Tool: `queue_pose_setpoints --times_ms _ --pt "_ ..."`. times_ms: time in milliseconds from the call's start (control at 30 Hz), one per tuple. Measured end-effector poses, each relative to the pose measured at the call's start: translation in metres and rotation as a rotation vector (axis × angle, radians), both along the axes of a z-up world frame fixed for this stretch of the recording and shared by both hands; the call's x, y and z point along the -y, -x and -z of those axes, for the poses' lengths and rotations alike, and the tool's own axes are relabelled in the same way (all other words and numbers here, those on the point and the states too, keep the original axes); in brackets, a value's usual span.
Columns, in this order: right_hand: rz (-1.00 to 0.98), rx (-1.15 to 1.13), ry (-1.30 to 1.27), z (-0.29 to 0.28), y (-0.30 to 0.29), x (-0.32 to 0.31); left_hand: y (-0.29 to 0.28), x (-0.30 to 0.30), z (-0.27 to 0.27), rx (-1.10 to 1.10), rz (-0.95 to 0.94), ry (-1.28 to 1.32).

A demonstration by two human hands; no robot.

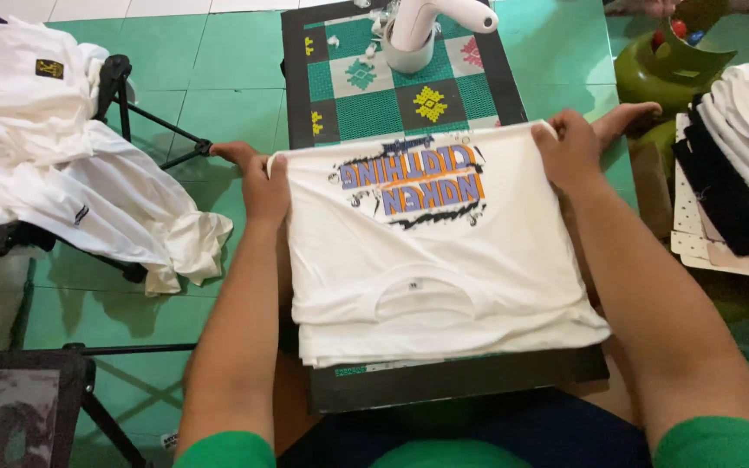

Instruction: Cleaning a white t-shirt with a lint roller and then carefully aligning a graphic transfer sheet on it for printing.

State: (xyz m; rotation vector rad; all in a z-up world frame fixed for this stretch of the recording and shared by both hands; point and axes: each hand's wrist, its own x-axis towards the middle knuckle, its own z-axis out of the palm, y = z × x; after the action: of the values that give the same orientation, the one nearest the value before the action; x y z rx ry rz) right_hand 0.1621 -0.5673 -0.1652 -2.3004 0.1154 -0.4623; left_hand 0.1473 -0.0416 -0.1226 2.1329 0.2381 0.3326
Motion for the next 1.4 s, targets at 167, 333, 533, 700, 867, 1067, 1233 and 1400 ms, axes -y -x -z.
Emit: queue_pose_setpoints --times_ms 167,333,533,700,867,1067,1233,1400 --pt "0.037 -0.18 0.006 -0.058 -0.009 -0.037 -0.047 -0.006 0.027 0.007 0.052 0.027" --pt "0.018 -0.217 -0.142 -0.098 0.053 -0.041 0.022 0.002 -0.034 0.013 0.077 0.078" --pt "-0.007 -0.298 -0.045 -0.125 0.196 -0.032 0.195 0.024 -0.097 0.122 0.242 -0.071" --pt "-0.095 -0.462 0.022 -0.114 0.265 -0.03 0.266 0.016 -0.063 0.071 0.563 -0.3" --pt "-0.236 -0.408 0.013 -0.091 0.275 -0.02 0.272 0.001 -0.045 0.313 0.529 -0.515" --pt "-0.166 -0.143 0.233 -0.062 0.283 0.005 0.272 0.001 -0.058 0.08 0.479 -0.318" --pt "-0.197 -0.221 0.177 -0.081 0.285 -0.008 0.271 -0.003 -0.052 0.023 0.427 -0.32" --pt "-0.099 -0.457 0.057 -0.116 0.29 -0.034 0.272 0.007 -0.051 -0.121 0.248 -0.097"
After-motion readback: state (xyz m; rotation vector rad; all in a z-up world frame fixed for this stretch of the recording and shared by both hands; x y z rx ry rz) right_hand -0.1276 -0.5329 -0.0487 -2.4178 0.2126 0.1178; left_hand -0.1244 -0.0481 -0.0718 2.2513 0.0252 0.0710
